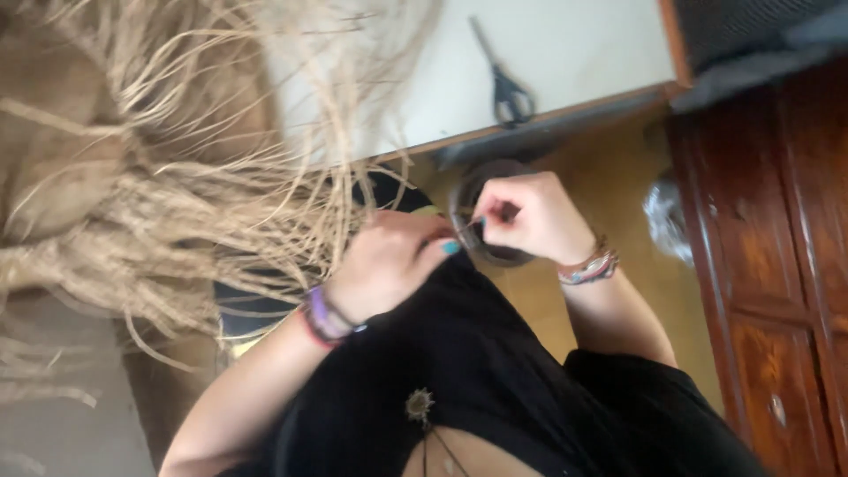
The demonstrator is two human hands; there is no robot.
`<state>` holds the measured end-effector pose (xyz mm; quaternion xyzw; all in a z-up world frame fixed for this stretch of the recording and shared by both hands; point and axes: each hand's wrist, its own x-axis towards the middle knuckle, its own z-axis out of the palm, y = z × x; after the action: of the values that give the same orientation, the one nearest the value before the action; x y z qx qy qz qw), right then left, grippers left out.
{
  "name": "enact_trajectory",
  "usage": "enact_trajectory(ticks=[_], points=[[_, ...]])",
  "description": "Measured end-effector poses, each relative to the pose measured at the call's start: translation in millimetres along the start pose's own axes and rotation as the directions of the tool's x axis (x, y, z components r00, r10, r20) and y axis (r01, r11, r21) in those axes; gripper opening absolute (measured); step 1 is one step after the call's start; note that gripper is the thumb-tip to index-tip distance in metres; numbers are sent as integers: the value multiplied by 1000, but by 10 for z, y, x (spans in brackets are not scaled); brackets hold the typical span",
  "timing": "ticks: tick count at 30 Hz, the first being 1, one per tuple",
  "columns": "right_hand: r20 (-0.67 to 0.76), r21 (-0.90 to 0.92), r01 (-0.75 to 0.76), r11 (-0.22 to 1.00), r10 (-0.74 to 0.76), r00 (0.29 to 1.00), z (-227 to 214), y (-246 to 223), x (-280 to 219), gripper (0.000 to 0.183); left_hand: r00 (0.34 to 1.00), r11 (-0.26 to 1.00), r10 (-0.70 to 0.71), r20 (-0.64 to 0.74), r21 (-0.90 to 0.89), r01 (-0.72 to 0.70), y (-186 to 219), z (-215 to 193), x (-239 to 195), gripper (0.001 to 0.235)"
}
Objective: The person repeatedly measures a bundle of natural fiber strands against a yellow tape measure and trims them to a uniform length using scissors. The trimmed strands are set aside on the table. The process is repeated multiple times throughout the clip.
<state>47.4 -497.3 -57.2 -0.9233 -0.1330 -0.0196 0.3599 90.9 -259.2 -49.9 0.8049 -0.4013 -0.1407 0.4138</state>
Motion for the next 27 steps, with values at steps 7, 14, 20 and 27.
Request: enact_trajectory(ticks=[7, 14, 20, 27], points=[[59, 101, 31, 994, -37, 998, 105, -147, 310, 9, 979, 983, -166, -117, -99, 155, -326, 225, -77, 17], [-327, -502, -189, 844, 17, 945, 203, 1645, 470, 29, 956, 814, -280, -86, -549, 189, -391, 61, -125, 26], [-243, -679, -243, 692, 100, 965, 314, 1866, 368, 54, 950, 775, -299, -94, -604, 185, -444, -16, -137, 28], [-292, -821, -385, 421, 270, 918, 277, 1820, 151, 38, 934, 754, -327, -146, -636, 164, -523, -119, -223, 31]])
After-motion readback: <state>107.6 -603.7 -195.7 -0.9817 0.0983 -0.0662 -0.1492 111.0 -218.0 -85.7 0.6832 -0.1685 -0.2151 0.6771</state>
